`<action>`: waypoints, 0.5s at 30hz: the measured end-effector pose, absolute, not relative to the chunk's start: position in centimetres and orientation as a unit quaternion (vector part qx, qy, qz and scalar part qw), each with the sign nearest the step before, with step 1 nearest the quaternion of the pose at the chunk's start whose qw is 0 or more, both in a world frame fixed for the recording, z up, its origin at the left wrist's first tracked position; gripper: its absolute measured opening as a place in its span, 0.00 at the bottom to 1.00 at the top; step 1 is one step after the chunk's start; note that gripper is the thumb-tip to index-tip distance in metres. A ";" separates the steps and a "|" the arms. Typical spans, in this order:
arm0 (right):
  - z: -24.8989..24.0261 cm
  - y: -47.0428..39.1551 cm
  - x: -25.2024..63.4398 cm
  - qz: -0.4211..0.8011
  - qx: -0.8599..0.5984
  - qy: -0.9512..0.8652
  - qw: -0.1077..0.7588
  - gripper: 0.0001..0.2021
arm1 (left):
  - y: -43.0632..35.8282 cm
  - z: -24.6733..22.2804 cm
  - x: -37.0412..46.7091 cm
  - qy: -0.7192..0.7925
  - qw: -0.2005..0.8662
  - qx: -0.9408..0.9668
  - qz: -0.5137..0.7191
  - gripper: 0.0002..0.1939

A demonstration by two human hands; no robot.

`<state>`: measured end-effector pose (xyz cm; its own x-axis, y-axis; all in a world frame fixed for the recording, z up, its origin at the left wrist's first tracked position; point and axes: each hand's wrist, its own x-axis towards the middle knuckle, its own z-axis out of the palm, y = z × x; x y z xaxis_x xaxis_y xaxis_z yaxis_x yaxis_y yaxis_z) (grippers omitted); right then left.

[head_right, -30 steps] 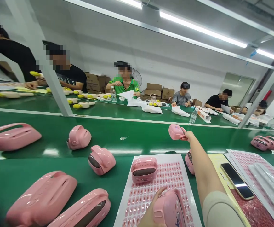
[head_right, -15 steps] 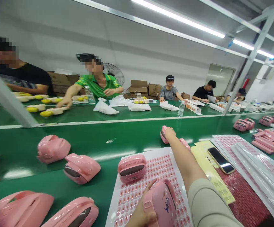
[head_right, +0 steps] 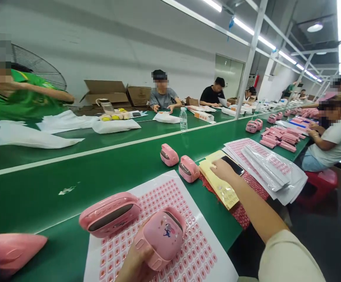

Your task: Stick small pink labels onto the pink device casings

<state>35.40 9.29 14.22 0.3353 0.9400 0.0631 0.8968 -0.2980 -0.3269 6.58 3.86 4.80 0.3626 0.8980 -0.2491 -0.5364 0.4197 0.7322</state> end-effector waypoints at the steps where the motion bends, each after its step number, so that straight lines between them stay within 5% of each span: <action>1: 13.1 7.6 35.9 0.071 -0.811 -0.561 0.152 0.10 | 3.8 4.9 6.6 0.332 0.774 0.276 0.462 0.51; 7: 7.5 3.0 35.8 0.040 -0.835 -0.511 0.199 0.04 | 4.0 5.3 6.6 0.359 0.750 0.286 0.476 0.49; 15: 5.9 3.8 35.4 0.030 -0.841 -0.463 0.278 0.05 | 3.7 5.1 6.4 0.388 0.742 0.259 0.482 0.47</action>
